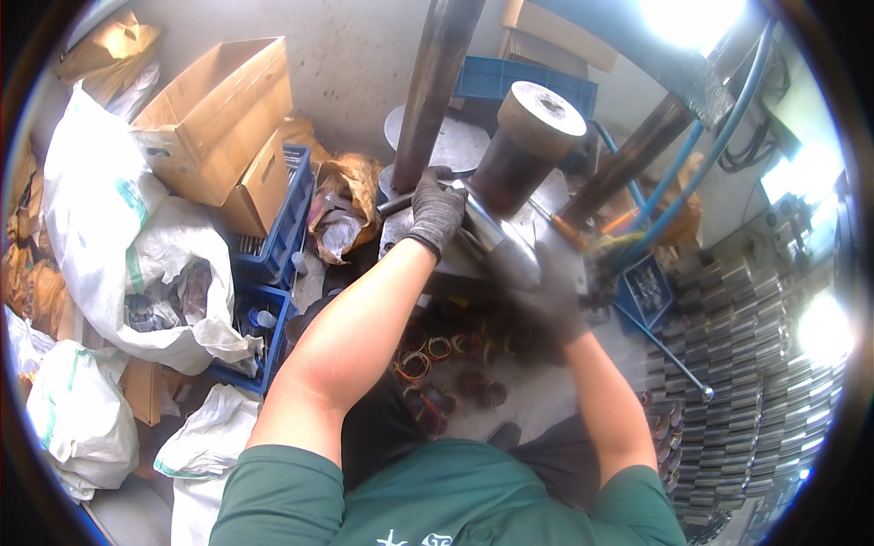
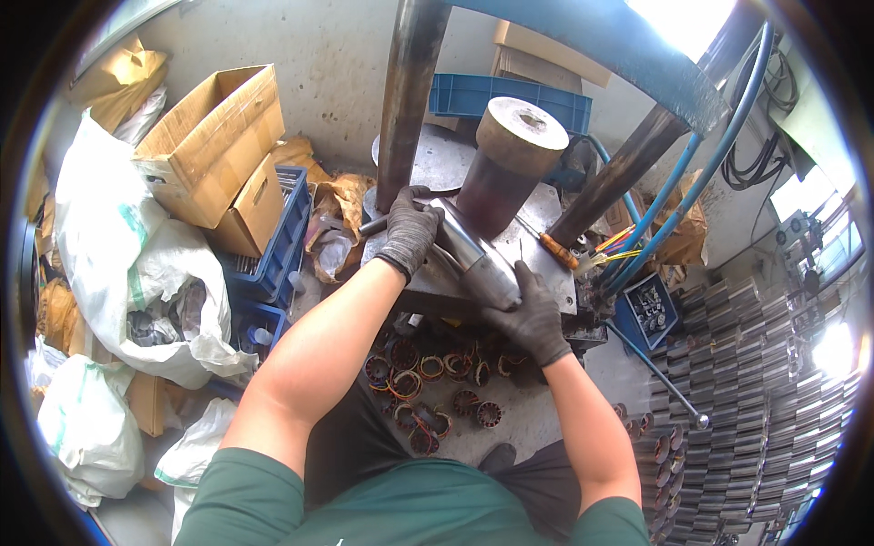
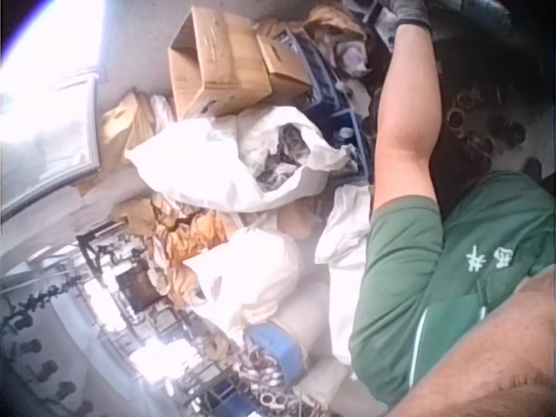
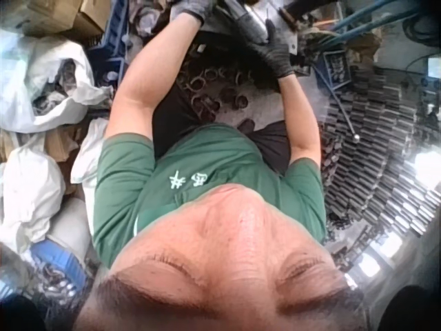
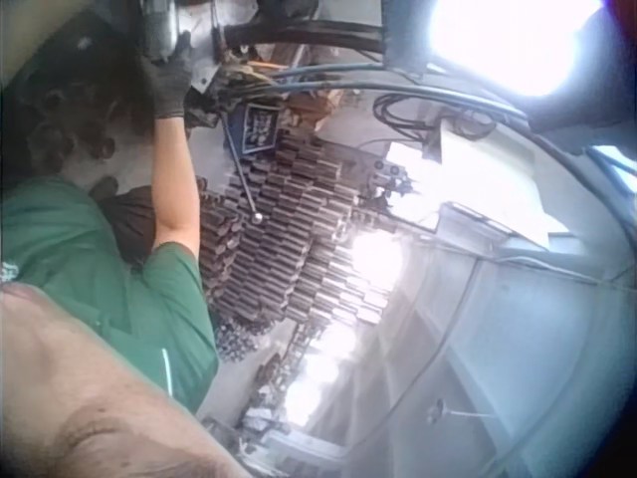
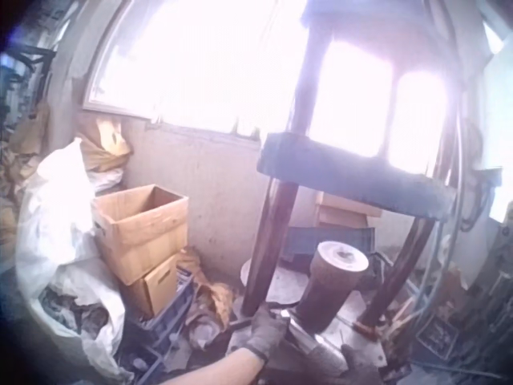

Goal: The person moves paper and scrap bags aside, inserts a stator with copper windings into a metal cylinder, and uses a hydraulic press to push the components together.

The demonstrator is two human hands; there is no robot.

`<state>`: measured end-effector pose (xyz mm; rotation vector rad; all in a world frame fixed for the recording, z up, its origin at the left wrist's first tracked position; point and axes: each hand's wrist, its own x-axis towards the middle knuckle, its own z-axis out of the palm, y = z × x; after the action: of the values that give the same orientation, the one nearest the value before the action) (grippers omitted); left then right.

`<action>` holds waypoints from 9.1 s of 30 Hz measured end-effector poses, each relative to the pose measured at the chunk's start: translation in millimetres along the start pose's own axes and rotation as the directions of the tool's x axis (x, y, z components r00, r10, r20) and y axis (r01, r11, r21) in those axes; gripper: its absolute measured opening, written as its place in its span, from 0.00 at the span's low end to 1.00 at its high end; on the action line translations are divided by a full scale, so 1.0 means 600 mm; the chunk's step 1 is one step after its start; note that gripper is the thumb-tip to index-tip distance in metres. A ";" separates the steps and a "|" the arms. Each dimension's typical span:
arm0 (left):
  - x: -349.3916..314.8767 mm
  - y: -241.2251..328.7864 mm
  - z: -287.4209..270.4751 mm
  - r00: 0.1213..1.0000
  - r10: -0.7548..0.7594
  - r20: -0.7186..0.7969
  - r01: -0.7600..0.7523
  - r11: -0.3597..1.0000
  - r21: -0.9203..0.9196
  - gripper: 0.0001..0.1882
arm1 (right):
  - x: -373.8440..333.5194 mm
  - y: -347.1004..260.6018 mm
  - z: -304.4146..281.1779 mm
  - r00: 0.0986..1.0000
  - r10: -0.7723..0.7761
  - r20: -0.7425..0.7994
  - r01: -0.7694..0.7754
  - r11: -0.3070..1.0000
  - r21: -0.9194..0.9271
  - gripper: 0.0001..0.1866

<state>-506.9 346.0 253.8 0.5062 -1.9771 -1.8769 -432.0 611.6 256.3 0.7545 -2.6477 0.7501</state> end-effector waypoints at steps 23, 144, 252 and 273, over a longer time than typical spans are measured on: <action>0.016 -0.025 0.022 0.987 0.107 -0.119 -0.091 0.987 0.130 0.17 | 0.420 -0.019 -0.091 0.857 0.193 -0.478 -0.036 0.947 0.318 0.46; -0.300 0.010 0.072 0.380 -0.003 0.925 -0.525 0.823 0.218 0.60 | -0.253 0.045 0.067 0.807 0.426 0.409 -0.482 0.075 0.873 0.18; -0.269 0.066 0.064 0.244 0.349 0.905 -0.566 0.809 -0.159 0.56 | -0.165 0.010 -0.055 0.928 0.306 0.211 -0.236 0.049 0.970 0.41; -0.239 0.088 0.030 0.388 0.721 0.574 -0.862 0.505 -0.052 0.52 | -0.166 0.053 -0.047 0.834 0.131 0.535 -0.550 0.261 0.793 0.29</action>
<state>-391.6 435.7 303.0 -0.9450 -2.1685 -1.1366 -364.0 690.6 226.9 0.4922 -2.4627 2.6859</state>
